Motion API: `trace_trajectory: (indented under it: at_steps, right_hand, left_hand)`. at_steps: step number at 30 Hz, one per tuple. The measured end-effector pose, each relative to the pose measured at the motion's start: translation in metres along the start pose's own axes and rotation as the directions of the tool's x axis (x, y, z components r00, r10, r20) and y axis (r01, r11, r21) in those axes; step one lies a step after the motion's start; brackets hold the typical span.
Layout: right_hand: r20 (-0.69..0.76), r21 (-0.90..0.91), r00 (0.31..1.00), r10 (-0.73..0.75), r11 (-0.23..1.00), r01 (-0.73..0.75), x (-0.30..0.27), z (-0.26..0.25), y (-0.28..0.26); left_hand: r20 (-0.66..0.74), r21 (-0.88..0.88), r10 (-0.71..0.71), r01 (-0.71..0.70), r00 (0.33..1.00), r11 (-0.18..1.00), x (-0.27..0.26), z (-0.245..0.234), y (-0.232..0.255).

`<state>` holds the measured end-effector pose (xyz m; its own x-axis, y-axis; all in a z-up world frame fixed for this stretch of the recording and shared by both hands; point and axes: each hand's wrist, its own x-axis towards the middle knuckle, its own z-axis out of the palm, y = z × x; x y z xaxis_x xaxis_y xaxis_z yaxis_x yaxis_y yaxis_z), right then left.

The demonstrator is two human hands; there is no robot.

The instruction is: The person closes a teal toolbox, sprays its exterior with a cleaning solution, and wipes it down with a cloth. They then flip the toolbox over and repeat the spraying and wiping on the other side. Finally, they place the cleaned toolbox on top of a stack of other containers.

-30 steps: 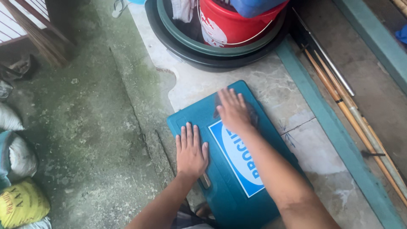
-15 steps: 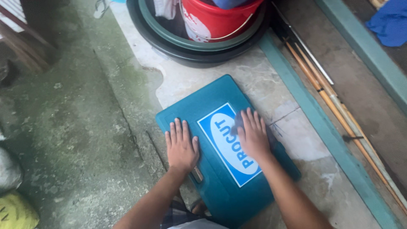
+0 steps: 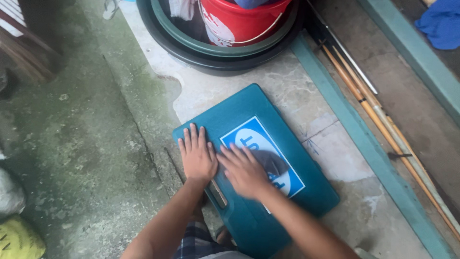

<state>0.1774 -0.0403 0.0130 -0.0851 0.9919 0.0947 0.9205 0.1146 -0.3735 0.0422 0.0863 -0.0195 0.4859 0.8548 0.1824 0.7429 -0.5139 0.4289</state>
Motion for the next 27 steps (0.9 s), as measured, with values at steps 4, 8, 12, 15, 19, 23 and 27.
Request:
trace_trajectory:
  at_steps: [4, 8, 12, 15, 19, 23, 27]
  right_hand:
    - [-0.039, -0.148, 0.999, 0.014, 0.989, -0.019, 0.076, 0.001, 0.038]
    - [-0.043, -0.158, 0.980, 0.195, 0.967, -0.200, 0.126, -0.007, 0.075]
    - [-0.127, -0.093, 0.908, 0.399, 0.907, -0.411, 0.149, -0.014, 0.117]
    - [-0.209, -0.010, 0.867, 0.452, 0.886, -0.465, 0.146, -0.006, 0.134]
    - [-0.285, -0.003, 0.834, 0.472, 0.870, -0.493, 0.128, -0.006, 0.145]
    - [-0.302, -0.009, 0.813, 0.498, 0.851, -0.525, 0.080, -0.008, 0.144]
    - [-0.322, 0.004, 0.767, 0.554, 0.811, -0.585, 0.010, -0.007, 0.133]
  left_hand:
    - [-0.007, 0.010, -0.002, 0.002, 1.000, 1.000, 0.002, -0.002, 0.001]
    - [0.003, 0.006, -0.018, 0.018, 1.000, 1.000, 0.002, -0.007, 0.007]
    - [0.013, 0.008, -0.026, 0.026, 1.000, 1.000, 0.003, -0.009, 0.009]
    - [0.013, 0.005, -0.029, 0.028, 1.000, 1.000, 0.001, -0.009, 0.007]
    - [-0.013, 0.003, -0.016, 0.017, 1.000, 1.000, 0.002, -0.007, 0.006]
    - [-0.022, 0.007, -0.013, 0.014, 1.000, 1.000, 0.001, -0.005, 0.005]
    - [-0.015, 0.039, -0.001, 0.001, 1.000, 0.999, 0.002, -0.002, 0.003]
